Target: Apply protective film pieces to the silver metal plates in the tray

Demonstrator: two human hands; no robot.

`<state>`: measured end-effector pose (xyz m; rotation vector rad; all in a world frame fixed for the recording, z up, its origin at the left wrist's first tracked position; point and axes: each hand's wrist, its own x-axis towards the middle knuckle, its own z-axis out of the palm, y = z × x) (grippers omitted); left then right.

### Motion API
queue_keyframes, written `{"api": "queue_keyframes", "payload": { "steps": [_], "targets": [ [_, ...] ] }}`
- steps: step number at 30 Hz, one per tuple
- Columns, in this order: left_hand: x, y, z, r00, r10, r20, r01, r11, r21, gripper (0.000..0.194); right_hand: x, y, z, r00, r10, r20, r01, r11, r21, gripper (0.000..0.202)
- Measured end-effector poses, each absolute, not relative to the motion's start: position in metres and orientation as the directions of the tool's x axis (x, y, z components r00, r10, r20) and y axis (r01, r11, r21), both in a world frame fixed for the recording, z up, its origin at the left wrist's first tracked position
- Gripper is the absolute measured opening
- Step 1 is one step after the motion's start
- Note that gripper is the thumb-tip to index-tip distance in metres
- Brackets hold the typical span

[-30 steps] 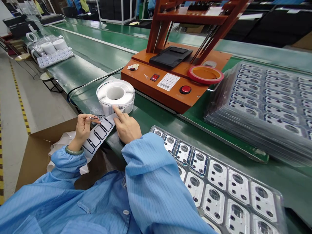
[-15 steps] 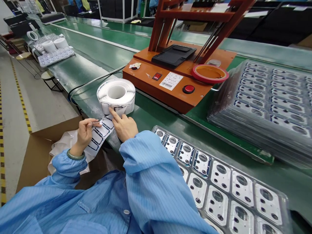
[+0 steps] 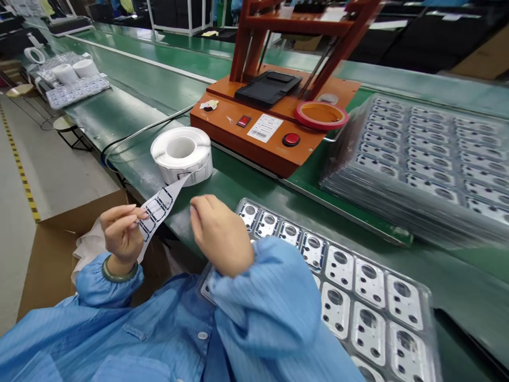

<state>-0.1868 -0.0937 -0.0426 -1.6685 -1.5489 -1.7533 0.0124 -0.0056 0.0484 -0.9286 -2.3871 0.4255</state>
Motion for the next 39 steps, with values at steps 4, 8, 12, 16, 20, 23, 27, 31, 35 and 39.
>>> {"api": "queue_keyframes", "payload": {
  "steps": [4,8,12,16,20,23,27,31,35,39],
  "targets": [
    [-0.152,-0.091,-0.021,0.028,0.251,0.968,0.778,-0.613,0.137,0.009,0.056,-0.046,0.056,-0.501,0.859,-0.110,0.328,0.071,-0.942,0.031],
    [-0.117,-0.086,0.003,0.246,0.227,0.942,0.661,-0.750,0.008,0.016,0.086,-0.081,0.057,-0.513,0.784,-0.348,0.014,-0.398,-0.917,0.043],
    [-0.094,-0.085,0.013,0.382,0.166,0.909,0.541,-0.838,-0.074,0.018,0.105,-0.102,0.055,-0.471,0.791,-0.390,-0.135,-0.501,-0.855,0.038],
    [-0.083,-0.088,0.010,0.444,0.146,0.884,0.527,-0.841,-0.125,0.015,0.116,-0.111,0.052,-0.423,0.805,-0.417,-0.200,-0.532,-0.823,0.032],
    [-0.075,-0.090,0.008,0.471,0.149,0.869,0.472,-0.875,-0.106,0.014,0.125,-0.115,0.048,-0.420,0.797,-0.434,-0.270,-0.567,-0.778,0.032],
    [-0.066,-0.089,0.013,0.493,0.178,0.851,0.430,-0.901,-0.060,0.015,0.132,-0.116,0.046,-0.398,0.813,-0.425,-0.317,-0.556,-0.768,0.032],
    [-0.051,-0.082,0.027,0.549,0.131,0.826,0.386,-0.916,-0.111,0.014,0.144,-0.118,0.046,-0.286,0.884,-0.370,-0.252,-0.441,-0.861,0.029],
    [-0.040,-0.072,0.037,0.583,0.030,0.812,0.308,-0.933,-0.186,0.018,0.160,-0.121,0.048,-0.169,0.948,-0.268,-0.111,-0.288,-0.951,0.022],
    [-0.031,-0.057,0.039,0.585,0.161,0.795,0.271,-0.962,-0.005,0.021,0.185,-0.118,0.054,-0.072,0.992,-0.101,0.101,-0.094,-0.990,0.016],
    [-0.016,-0.038,0.048,0.563,0.727,0.394,0.345,-0.640,0.687,0.030,0.213,-0.104,0.065,-0.062,0.997,0.047,0.293,0.063,-0.954,0.016]
  ]
}}
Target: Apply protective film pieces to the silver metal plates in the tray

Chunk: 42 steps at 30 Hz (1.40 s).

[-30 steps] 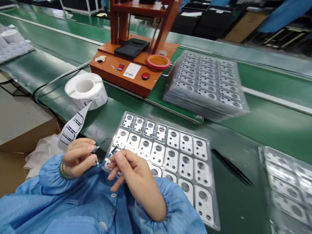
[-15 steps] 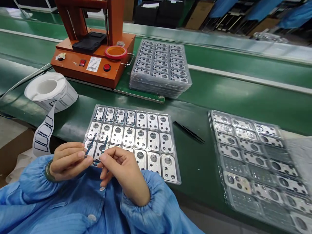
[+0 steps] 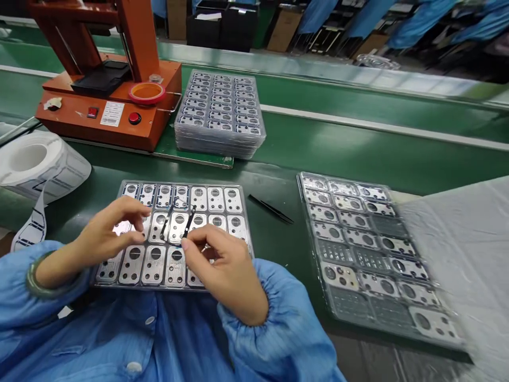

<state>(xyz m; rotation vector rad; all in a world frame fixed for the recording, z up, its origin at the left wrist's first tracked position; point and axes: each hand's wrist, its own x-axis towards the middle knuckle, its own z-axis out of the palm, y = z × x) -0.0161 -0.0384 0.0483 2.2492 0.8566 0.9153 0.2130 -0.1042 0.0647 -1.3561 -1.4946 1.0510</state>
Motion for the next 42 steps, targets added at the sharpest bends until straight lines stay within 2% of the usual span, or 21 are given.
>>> {"api": "queue_keyframes", "payload": {
  "steps": [2,4,8,16,23,29,36,42],
  "targets": [
    [-0.006,-0.029,0.055,0.595,0.800,0.077,0.316,-0.320,0.893,0.028,0.224,-0.094,0.070,-0.107,0.994,0.021,0.316,0.054,-0.947,0.016],
    [0.005,-0.021,0.060,0.644,0.759,-0.093,0.255,-0.099,0.962,0.029,0.231,-0.083,0.073,-0.146,0.989,-0.031,0.297,0.014,-0.955,0.017],
    [0.023,-0.006,0.057,0.686,0.701,-0.195,0.180,0.096,0.979,0.029,0.239,-0.061,0.072,-0.175,0.978,-0.115,0.254,-0.068,-0.965,0.021],
    [0.034,0.022,0.042,0.615,0.728,-0.303,0.191,0.236,0.953,0.029,0.246,-0.027,0.054,-0.229,0.949,-0.216,0.220,-0.166,-0.961,0.024],
    [0.035,0.036,0.032,0.566,0.762,-0.315,0.239,0.214,0.947,0.023,0.247,-0.004,0.037,-0.277,0.928,-0.250,0.220,-0.192,-0.956,0.024],
    [0.035,0.037,0.021,0.449,0.885,-0.125,0.370,-0.056,0.927,0.013,0.244,0.006,0.027,-0.288,0.905,-0.312,0.260,-0.239,-0.935,0.025],
    [0.042,0.030,0.023,0.501,0.863,-0.057,0.464,-0.213,0.860,0.012,0.255,0.001,0.024,-0.268,0.905,-0.332,0.345,-0.232,-0.910,0.023],
    [0.057,0.032,0.024,0.580,0.814,-0.036,0.511,-0.330,0.794,0.014,0.266,-0.007,0.019,-0.193,0.941,-0.278,0.420,-0.177,-0.890,0.020]
  ]
}}
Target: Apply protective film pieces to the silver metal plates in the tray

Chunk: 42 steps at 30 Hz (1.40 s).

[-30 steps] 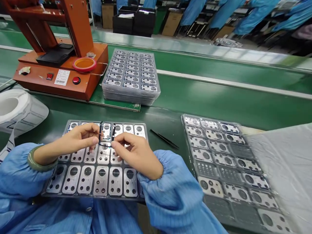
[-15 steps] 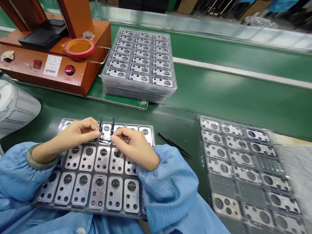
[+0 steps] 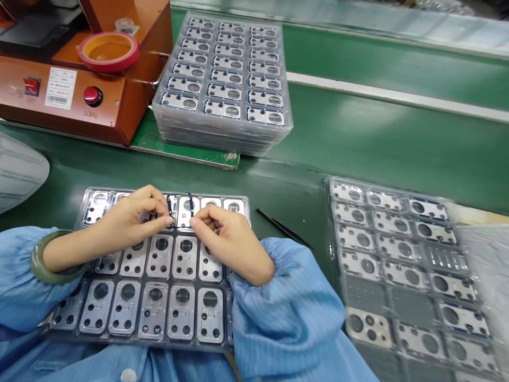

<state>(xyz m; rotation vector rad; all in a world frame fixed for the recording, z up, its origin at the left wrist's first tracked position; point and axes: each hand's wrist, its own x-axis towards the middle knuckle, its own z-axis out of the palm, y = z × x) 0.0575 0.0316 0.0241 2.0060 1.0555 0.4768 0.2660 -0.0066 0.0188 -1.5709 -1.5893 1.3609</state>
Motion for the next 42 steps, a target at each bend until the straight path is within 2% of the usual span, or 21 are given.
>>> {"api": "queue_keyframes", "payload": {
  "steps": [8,20,42],
  "targets": [
    [0.072,0.032,0.016,0.588,0.802,-0.103,0.584,-0.333,0.740,0.017,0.269,-0.011,0.007,-0.166,0.945,-0.281,0.449,-0.181,-0.875,0.022],
    [0.074,0.030,0.013,0.602,0.793,-0.095,0.627,-0.395,0.672,0.013,0.265,-0.012,0.010,-0.135,0.946,-0.295,0.469,-0.201,-0.860,0.021],
    [0.073,0.031,0.010,0.626,0.778,-0.062,0.622,-0.449,0.642,0.013,0.263,-0.012,0.008,-0.113,0.954,-0.277,0.547,-0.174,-0.819,0.018]
  ]
}}
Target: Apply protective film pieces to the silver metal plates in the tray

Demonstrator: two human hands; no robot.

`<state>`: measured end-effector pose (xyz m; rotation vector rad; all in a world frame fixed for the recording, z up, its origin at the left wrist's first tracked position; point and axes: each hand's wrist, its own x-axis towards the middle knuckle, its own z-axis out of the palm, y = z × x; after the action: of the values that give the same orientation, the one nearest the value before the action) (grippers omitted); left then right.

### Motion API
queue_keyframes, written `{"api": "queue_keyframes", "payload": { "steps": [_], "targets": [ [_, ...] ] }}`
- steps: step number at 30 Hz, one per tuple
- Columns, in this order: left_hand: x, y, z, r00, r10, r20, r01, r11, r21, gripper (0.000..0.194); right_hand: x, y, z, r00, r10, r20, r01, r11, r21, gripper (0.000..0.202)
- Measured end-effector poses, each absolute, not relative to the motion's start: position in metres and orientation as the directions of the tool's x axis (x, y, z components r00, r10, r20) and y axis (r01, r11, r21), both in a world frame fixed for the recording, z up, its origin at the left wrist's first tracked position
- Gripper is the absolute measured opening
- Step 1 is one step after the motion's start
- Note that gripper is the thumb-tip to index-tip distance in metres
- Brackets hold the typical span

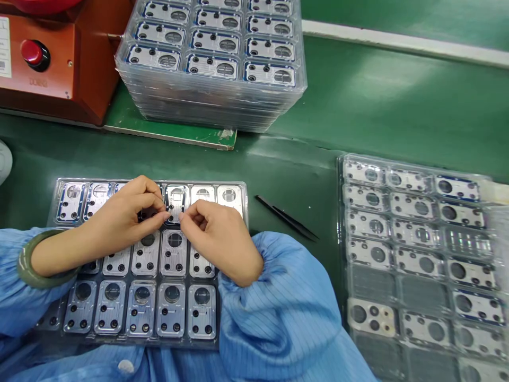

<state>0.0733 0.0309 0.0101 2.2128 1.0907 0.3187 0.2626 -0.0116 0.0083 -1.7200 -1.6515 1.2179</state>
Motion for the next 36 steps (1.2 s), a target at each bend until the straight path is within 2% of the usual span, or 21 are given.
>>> {"api": "queue_keyframes", "payload": {
  "steps": [22,36],
  "targets": [
    [0.0731,0.0295,0.0072,0.641,0.767,0.018,0.605,-0.519,0.604,0.013,0.2594,-0.0136,0.0069,-0.108,0.969,-0.221,0.620,-0.108,-0.777,0.018],
    [0.0692,0.0321,0.0040,0.688,0.725,0.041,0.568,-0.573,0.591,0.006,0.2596,-0.0141,0.0051,-0.145,0.980,-0.138,0.669,-0.006,-0.743,0.017]
  ]
}}
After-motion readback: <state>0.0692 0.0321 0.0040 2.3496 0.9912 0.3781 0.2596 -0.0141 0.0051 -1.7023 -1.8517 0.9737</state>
